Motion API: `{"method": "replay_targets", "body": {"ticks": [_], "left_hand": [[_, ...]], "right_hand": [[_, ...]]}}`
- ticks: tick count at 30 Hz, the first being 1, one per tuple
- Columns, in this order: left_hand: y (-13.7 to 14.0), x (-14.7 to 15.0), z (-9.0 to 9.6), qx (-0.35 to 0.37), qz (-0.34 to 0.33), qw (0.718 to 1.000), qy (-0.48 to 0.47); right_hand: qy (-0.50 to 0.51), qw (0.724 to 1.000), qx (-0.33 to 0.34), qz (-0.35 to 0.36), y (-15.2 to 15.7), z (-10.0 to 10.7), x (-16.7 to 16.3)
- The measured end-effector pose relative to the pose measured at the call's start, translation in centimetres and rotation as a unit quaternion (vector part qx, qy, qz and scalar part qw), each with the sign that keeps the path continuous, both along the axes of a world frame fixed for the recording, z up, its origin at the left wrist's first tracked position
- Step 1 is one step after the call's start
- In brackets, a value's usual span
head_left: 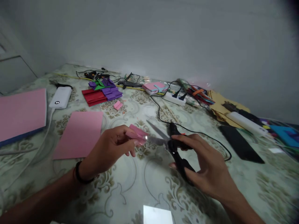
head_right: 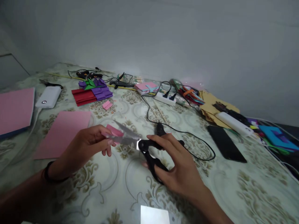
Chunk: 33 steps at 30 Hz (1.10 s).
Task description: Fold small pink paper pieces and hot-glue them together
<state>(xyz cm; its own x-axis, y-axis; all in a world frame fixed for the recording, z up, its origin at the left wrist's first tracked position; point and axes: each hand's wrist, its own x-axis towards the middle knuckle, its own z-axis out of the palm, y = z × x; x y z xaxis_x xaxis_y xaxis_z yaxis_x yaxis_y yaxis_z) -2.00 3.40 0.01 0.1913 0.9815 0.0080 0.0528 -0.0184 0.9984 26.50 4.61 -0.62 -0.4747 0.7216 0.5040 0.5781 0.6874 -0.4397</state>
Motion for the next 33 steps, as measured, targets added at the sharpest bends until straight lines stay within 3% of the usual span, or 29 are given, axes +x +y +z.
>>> {"method": "replay_targets", "body": {"ticks": [4,8,14,33], "left_hand": [[-0.6,0.4,0.3,0.013,0.015,0.999,-0.030],[-1.0,0.7,0.8,0.046,0.047,0.998,0.003],[-1.4,0.9,1.1,0.061,0.034,0.997,-0.020],[-1.8,0.9,0.7,0.080,0.027,0.996,0.035]], "right_hand": [[-0.054,0.995,0.078,0.001,-0.1,-0.6,0.6],[-0.093,0.990,0.105,-0.010,0.1,-0.6,1.0],[-0.123,0.982,0.141,0.001,-0.4,-0.1,0.9],[-0.141,0.973,0.181,0.009,-0.9,0.1,0.4]]}}
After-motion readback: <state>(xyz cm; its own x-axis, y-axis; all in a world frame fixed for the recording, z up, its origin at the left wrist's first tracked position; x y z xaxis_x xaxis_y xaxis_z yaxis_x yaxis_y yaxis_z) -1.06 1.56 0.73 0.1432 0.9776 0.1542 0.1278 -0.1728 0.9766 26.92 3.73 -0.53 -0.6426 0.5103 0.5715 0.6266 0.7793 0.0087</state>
